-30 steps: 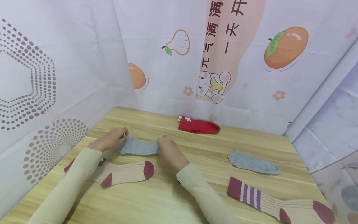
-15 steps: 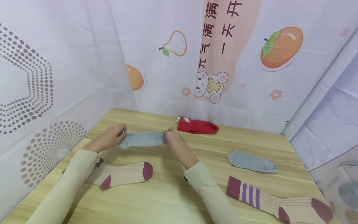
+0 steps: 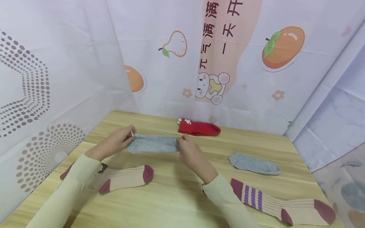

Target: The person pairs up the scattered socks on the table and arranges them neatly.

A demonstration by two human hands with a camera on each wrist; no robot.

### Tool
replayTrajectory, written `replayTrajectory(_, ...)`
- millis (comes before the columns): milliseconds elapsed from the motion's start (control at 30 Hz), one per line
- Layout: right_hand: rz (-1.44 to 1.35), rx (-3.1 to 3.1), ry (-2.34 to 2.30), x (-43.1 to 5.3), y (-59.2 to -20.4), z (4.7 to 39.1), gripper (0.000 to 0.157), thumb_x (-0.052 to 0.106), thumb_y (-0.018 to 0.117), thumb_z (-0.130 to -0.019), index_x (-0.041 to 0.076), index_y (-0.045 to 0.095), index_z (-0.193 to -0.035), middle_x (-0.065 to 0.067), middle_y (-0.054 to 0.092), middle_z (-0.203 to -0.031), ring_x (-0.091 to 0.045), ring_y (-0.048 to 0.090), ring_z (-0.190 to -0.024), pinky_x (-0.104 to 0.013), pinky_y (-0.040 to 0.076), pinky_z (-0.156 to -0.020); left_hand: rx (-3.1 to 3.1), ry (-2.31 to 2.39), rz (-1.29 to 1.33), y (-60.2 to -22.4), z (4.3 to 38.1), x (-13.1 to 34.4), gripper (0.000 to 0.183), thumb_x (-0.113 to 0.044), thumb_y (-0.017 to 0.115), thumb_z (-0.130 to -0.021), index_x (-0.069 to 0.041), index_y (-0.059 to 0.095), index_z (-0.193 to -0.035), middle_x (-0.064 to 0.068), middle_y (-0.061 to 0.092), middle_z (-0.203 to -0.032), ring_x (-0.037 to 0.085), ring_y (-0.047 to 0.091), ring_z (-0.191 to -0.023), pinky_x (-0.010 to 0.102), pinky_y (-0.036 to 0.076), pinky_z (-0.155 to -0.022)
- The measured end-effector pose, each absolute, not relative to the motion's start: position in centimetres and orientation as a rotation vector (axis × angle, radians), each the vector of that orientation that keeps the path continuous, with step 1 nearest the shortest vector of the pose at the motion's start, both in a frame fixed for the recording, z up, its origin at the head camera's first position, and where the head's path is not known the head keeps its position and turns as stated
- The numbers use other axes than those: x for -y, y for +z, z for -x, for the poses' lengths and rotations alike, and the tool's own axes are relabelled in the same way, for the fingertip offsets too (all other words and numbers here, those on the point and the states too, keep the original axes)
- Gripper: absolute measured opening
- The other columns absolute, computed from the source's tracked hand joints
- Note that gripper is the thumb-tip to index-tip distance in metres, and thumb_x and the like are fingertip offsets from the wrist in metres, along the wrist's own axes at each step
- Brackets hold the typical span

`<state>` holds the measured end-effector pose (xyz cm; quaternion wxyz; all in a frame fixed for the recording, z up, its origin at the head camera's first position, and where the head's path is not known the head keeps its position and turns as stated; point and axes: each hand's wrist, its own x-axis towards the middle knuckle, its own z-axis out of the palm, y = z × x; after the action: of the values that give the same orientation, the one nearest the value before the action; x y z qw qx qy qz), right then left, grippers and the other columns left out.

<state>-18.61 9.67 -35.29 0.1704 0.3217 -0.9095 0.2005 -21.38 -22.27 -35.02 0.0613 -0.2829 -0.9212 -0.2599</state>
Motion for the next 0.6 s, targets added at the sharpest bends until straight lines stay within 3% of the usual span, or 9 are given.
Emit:
replayTrajectory(167,-0.925,2.534,0.565,-11.5,-35.7,17.7,0.012,-0.007,0.066,-0.088,-0.001,0.066,-0.098,-0.011,0.059,-0.089,-0.024,0.059,-0.079,-0.037,0.053,-0.067,2.758,-0.801,0.909,-34.5,20.7,21.2,0.013,0.002,0.062,-0.095,-0.005,0.054,-0.104,-0.002,0.055,-0.072,0.01,0.049,-0.062,0.027,0.046,-0.058)
replayTrajectory(600,-0.931,2.549,0.539,-15.1,-35.9,15.8,0.022,-0.009,0.066,-0.087,-0.004,0.068,-0.108,-0.012,0.062,-0.095,-0.021,0.06,-0.082,-0.034,0.055,-0.069,2.668,-0.757,1.061,-34.5,19.3,18.5,0.015,0.004,0.064,-0.092,-0.004,0.055,-0.101,-0.001,0.057,-0.076,0.007,0.05,-0.064,0.024,0.048,-0.058)
